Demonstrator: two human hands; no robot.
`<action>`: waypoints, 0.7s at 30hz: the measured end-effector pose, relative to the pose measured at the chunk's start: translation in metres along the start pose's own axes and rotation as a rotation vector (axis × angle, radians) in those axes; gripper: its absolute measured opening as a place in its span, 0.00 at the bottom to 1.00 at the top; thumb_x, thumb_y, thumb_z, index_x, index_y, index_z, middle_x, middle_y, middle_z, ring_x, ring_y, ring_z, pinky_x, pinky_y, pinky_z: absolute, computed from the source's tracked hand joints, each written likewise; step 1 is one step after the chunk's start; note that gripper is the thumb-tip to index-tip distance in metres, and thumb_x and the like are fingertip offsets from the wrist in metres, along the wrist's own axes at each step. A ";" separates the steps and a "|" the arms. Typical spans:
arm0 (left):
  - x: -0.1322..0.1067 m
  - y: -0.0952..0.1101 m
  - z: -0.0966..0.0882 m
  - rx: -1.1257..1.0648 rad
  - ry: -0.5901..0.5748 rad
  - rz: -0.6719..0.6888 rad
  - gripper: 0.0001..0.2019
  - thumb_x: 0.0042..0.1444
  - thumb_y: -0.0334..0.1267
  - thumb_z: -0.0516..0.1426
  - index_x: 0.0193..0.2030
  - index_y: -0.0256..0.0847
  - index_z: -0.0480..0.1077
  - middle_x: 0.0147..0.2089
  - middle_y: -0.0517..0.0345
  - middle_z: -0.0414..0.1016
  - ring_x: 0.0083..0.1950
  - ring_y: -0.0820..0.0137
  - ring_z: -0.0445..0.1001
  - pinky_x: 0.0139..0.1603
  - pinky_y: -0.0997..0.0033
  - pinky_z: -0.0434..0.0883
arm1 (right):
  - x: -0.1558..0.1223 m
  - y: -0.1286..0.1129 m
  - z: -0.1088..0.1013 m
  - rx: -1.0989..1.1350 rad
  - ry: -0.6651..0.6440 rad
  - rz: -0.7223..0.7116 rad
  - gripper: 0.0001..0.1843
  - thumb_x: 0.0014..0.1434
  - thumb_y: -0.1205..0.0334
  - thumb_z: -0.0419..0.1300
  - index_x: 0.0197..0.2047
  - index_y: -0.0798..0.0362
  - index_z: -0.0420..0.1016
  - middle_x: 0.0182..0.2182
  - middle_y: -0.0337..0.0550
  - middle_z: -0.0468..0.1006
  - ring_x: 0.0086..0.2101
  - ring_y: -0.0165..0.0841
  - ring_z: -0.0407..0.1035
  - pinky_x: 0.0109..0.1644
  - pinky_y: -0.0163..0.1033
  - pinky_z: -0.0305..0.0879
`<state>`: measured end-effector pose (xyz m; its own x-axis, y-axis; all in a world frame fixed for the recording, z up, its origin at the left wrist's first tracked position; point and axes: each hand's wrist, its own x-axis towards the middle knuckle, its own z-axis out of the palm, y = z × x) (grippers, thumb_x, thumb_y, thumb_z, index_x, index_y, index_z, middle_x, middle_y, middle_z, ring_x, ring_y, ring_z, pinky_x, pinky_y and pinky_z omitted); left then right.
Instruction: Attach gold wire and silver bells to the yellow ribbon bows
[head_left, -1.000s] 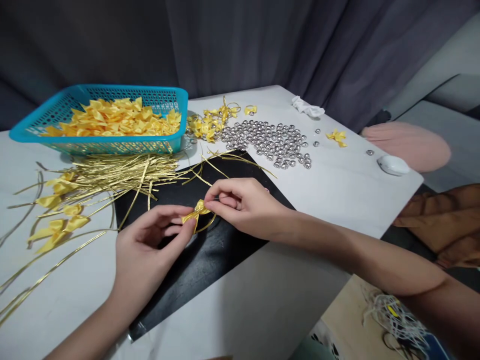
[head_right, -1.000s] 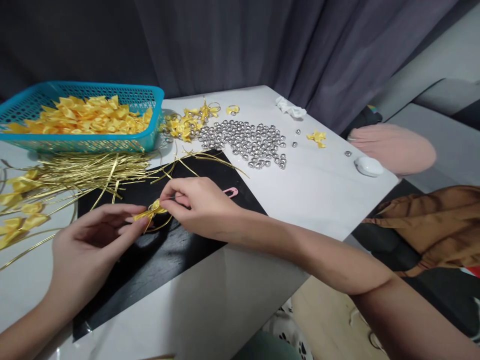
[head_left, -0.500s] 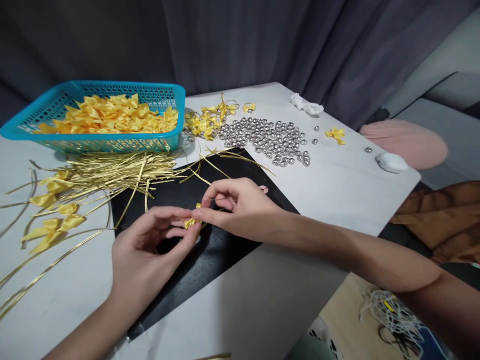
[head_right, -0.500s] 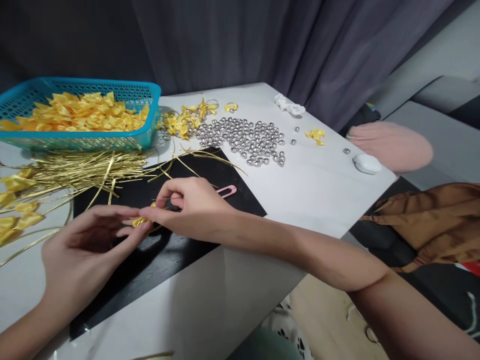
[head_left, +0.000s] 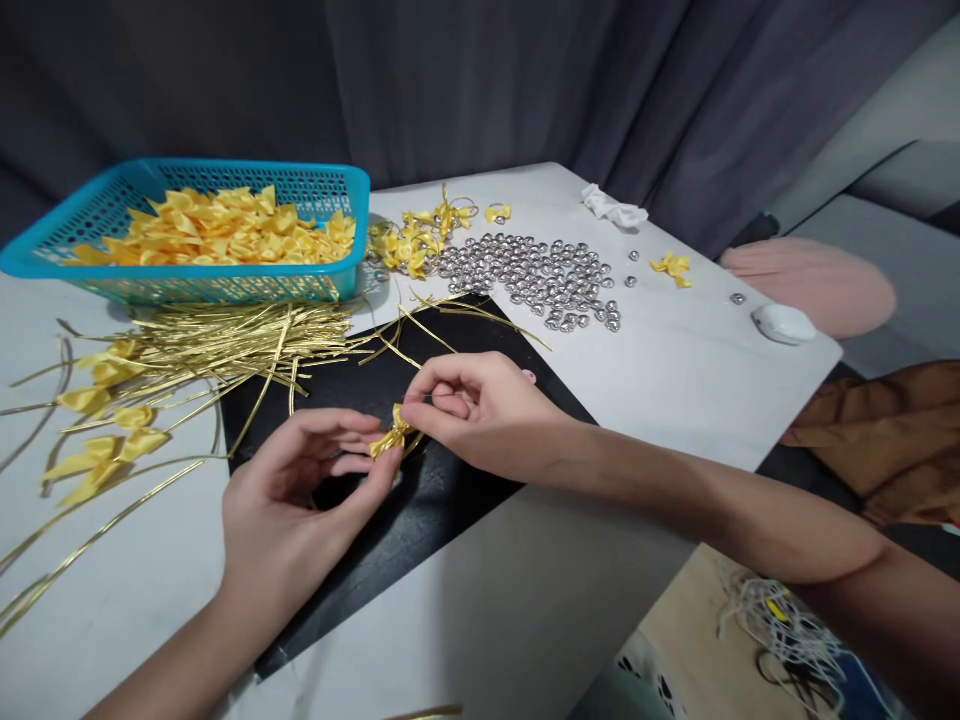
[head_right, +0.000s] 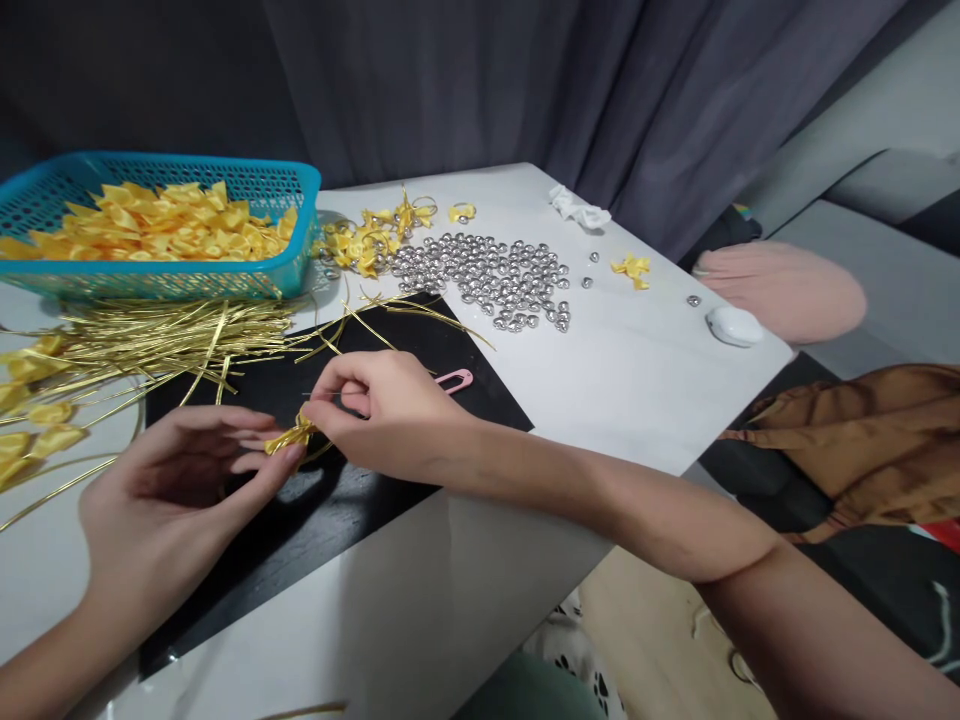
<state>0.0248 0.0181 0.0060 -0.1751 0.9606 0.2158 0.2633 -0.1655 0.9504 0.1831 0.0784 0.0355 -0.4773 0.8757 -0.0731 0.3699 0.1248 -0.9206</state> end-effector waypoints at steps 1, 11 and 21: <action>0.000 0.000 0.000 0.003 0.002 -0.003 0.10 0.43 0.31 0.65 0.33 0.44 0.71 0.30 0.66 0.75 0.28 0.80 0.74 0.32 0.88 0.73 | 0.000 0.001 0.000 0.019 -0.005 0.014 0.09 0.54 0.61 0.57 0.27 0.58 0.69 0.15 0.29 0.53 0.18 0.19 0.46 0.21 0.28 0.43; 0.018 -0.004 -0.002 -0.094 0.054 -0.328 0.12 0.37 0.40 0.68 0.30 0.40 0.76 0.27 0.58 0.78 0.29 0.71 0.75 0.30 0.76 0.73 | -0.004 -0.010 -0.010 0.033 0.013 0.049 0.13 0.61 0.65 0.48 0.30 0.58 0.72 0.23 0.37 0.64 0.23 0.23 0.53 0.24 0.29 0.46; 0.021 -0.010 -0.005 -0.053 0.207 -0.354 0.12 0.37 0.40 0.67 0.29 0.39 0.75 0.27 0.58 0.77 0.30 0.71 0.73 0.33 0.74 0.70 | -0.025 -0.041 -0.057 0.291 0.332 -0.347 0.11 0.62 0.66 0.51 0.46 0.49 0.70 0.22 0.34 0.54 0.22 0.22 0.50 0.25 0.32 0.46</action>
<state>0.0134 0.0388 0.0024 -0.4345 0.8960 -0.0916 0.1043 0.1510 0.9830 0.2253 0.0782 0.0964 -0.2379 0.9120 0.3341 -0.0218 0.3389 -0.9406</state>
